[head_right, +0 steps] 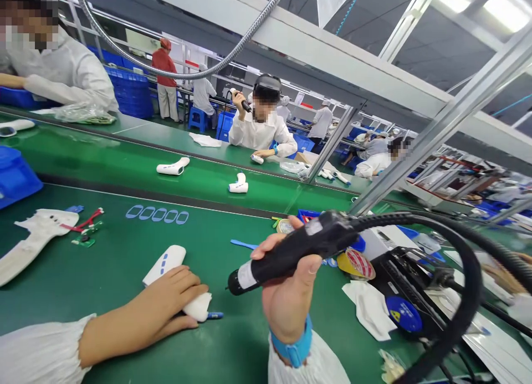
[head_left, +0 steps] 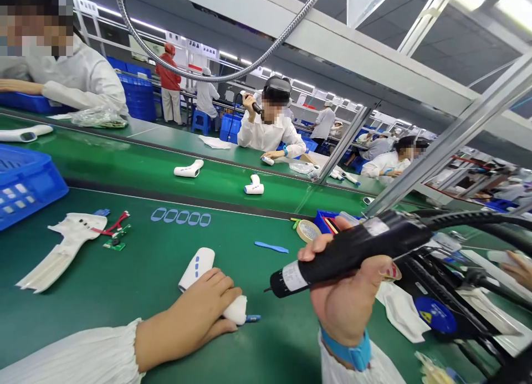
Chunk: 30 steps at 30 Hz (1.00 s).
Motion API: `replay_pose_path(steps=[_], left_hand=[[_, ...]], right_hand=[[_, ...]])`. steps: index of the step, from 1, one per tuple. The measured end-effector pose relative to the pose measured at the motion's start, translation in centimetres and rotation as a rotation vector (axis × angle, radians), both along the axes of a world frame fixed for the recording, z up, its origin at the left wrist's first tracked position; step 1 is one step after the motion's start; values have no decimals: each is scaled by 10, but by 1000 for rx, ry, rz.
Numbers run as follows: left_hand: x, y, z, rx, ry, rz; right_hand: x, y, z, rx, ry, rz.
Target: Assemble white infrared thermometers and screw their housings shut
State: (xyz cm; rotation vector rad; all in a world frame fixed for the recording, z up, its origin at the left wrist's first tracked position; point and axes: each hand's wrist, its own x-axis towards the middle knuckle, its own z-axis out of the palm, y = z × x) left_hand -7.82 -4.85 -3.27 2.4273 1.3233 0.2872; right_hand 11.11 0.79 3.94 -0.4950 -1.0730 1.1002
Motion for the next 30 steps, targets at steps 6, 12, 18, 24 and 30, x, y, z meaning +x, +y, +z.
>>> replay_pose_path(steps=[6, 12, 18, 24, 30], left_hand=[[0, 2, -1, 0, 20, 7], [1, 2, 0, -12, 42, 3], [1, 3, -1, 24, 23, -2], [0, 2, 2, 18, 24, -14], [0, 5, 2, 25, 22, -14]], right_hand=[[-34, 3, -14, 20, -45, 149], [-45, 6, -30, -3, -64, 214], [-45, 7, -37, 0, -87, 266], [-46, 7, -40, -30, -108, 285], [-48, 9, -43, -10, -103, 359]])
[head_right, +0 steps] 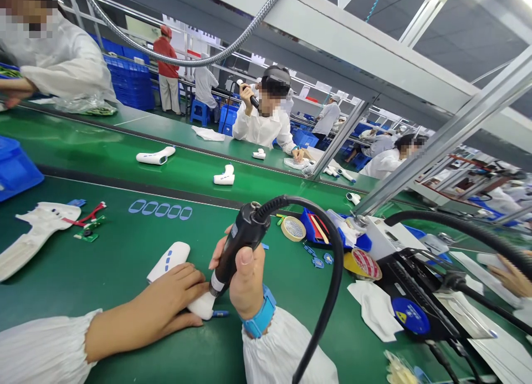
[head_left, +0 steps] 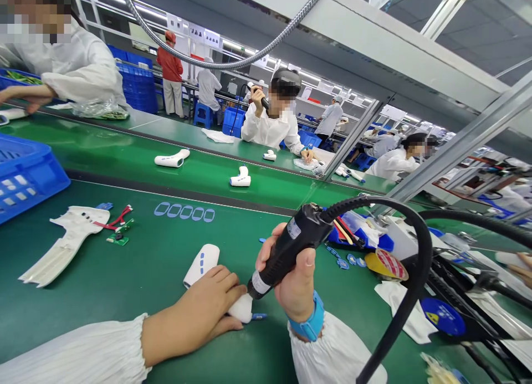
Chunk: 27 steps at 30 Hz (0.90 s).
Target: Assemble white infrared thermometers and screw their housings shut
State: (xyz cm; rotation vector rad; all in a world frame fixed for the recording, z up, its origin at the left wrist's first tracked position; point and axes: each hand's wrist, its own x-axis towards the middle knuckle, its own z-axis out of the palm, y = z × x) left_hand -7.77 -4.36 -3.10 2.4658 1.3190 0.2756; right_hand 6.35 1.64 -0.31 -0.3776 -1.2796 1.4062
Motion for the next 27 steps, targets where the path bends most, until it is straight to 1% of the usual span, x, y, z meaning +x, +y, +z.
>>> replay_pose_path(steps=[2, 4, 12, 19, 22, 24, 26, 27], left_hand=[[0, 1, -1, 26, -12, -2], [0, 1, -1, 35, -7, -2], [-1, -1, -2, 4, -4, -14], [-1, -1, -7, 59, -24, -4], [-1, -2, -10, 80, -9, -9], [-1, -2, -12, 96, 7, -12], [-1, -3, -12, 105, 24, -10], [-1, -4, -11, 108, 27, -9]], right_hand=[[-1, -1, 0, 6, -9, 15], [-1, -3, 1, 21, -22, -4], [-2, -3, 2, -8, -19, -4], [-4, -4, 2, 17, -28, -43], [2, -6, 10, 64, 8, -38], [14, -8, 21, 112, 0, -76], [33, -10, 35, 164, -111, -106], [44, -10, 43, 190, -210, -105]])
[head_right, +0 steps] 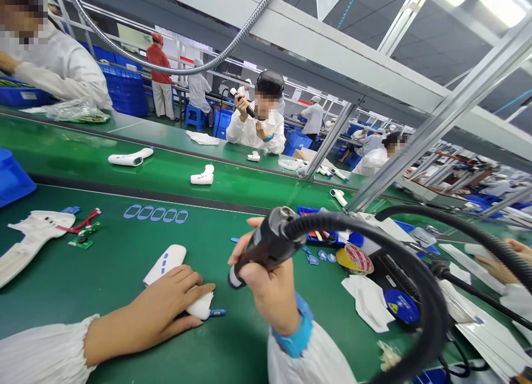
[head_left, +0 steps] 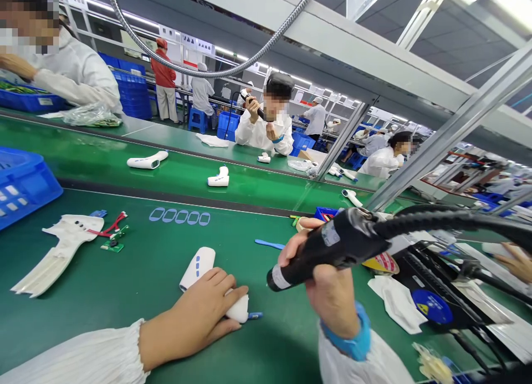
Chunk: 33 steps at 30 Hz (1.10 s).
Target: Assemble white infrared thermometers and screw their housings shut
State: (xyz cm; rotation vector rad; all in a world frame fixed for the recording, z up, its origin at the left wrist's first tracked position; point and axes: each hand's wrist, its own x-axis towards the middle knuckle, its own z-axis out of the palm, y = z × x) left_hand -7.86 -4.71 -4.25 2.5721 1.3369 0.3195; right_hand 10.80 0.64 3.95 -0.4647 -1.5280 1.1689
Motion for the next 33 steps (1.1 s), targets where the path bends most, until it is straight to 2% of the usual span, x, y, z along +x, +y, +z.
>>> replay_pose_path(steps=[3, 6, 8, 10, 13, 15, 18, 21, 23, 27, 30, 33], left_hand=[[2, -1, 1, 11, -2, 13], [4, -3, 1, 31, -14, 20], [4, -4, 2, 34, -54, 6], [3, -4, 3, 20, -111, -12], [-2, -4, 5, -1, -167, -3], [-5, -3, 5, 20, -184, 22], [-9, -1, 4, 70, -191, 58], [-11, 1, 2, 90, -175, 79], [-12, 2, 1, 97, -162, 77], [-15, 3, -6, 152, -165, 59], [-16, 2, -7, 186, -199, 109], [-16, 0, -3, 195, -221, 142]], right_hand=[[39, 0, 17, 60, -406, 35], [73, 1, 13, 254, -861, 72], [90, 2, -4, 444, -1116, 13], [107, 4, -27, 636, -1271, -89], [130, 8, -57, 852, -1351, -211], [139, 12, -63, 883, -1353, -263], [133, 22, -54, 749, -1273, -302], [99, 43, -46, 580, -1217, -253], [70, 63, -51, 528, -1230, -205], [24, 97, -72, 362, -1243, -187], [12, 96, -72, 218, -1203, -47], [14, 71, -54, 118, -1114, 184]])
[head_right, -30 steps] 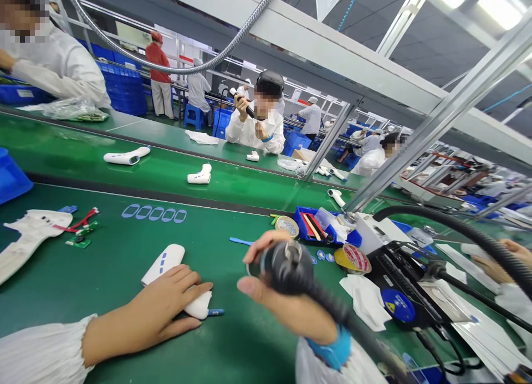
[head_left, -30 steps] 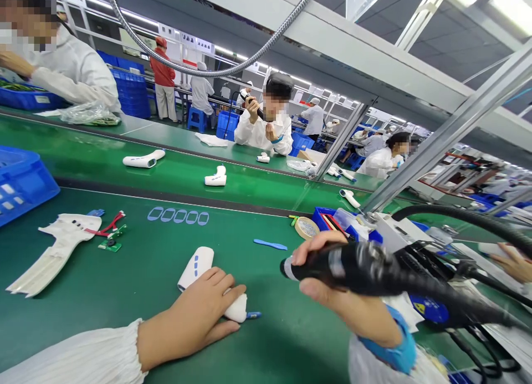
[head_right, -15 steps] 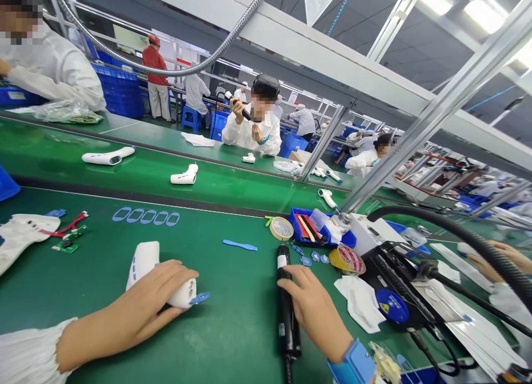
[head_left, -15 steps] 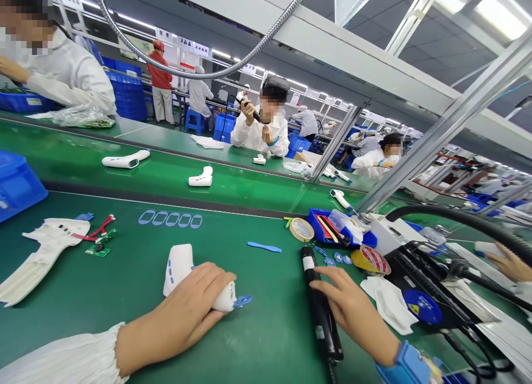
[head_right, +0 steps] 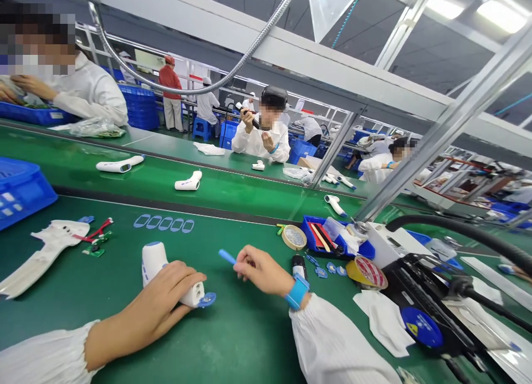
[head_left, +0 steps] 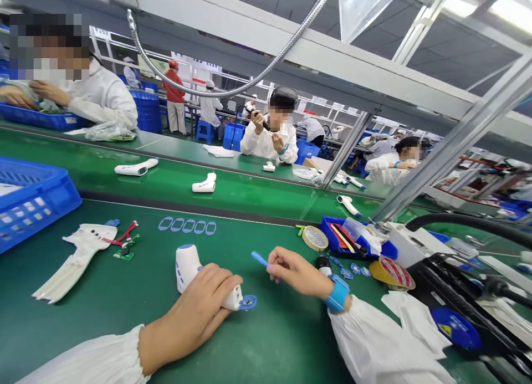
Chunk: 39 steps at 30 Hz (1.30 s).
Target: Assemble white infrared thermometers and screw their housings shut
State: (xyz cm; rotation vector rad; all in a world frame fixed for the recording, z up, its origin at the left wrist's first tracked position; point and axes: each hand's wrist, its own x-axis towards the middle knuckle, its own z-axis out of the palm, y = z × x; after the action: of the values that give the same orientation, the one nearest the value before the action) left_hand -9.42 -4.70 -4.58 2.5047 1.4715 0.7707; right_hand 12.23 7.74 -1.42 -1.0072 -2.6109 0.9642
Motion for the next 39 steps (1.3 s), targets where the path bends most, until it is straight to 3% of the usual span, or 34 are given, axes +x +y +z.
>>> replay_pose_path(steps=[4, 7, 10, 18, 25, 34, 39], left_hand=[[1, 0, 4, -31, 34, -41], [1, 2, 2, -29, 66, -87], [2, 4, 1, -52, 121, -91], [0, 12, 17, -233, 182, -115], [-3, 27, 17, -395, 93, -43], [-5, 32, 12, -456, 26, -27], [-5, 34, 11, -467, 4, -14]], right_hand=[[5, -34, 24, -88, 48, 59], [2, -42, 29, -107, 45, 65], [-6, -41, 24, -159, 28, 91], [-28, -35, -5, -277, -30, 81], [-39, -18, -18, -206, -152, 69], [-58, -26, 15, 135, -424, 59], [-63, -31, 21, 211, -518, 75]])
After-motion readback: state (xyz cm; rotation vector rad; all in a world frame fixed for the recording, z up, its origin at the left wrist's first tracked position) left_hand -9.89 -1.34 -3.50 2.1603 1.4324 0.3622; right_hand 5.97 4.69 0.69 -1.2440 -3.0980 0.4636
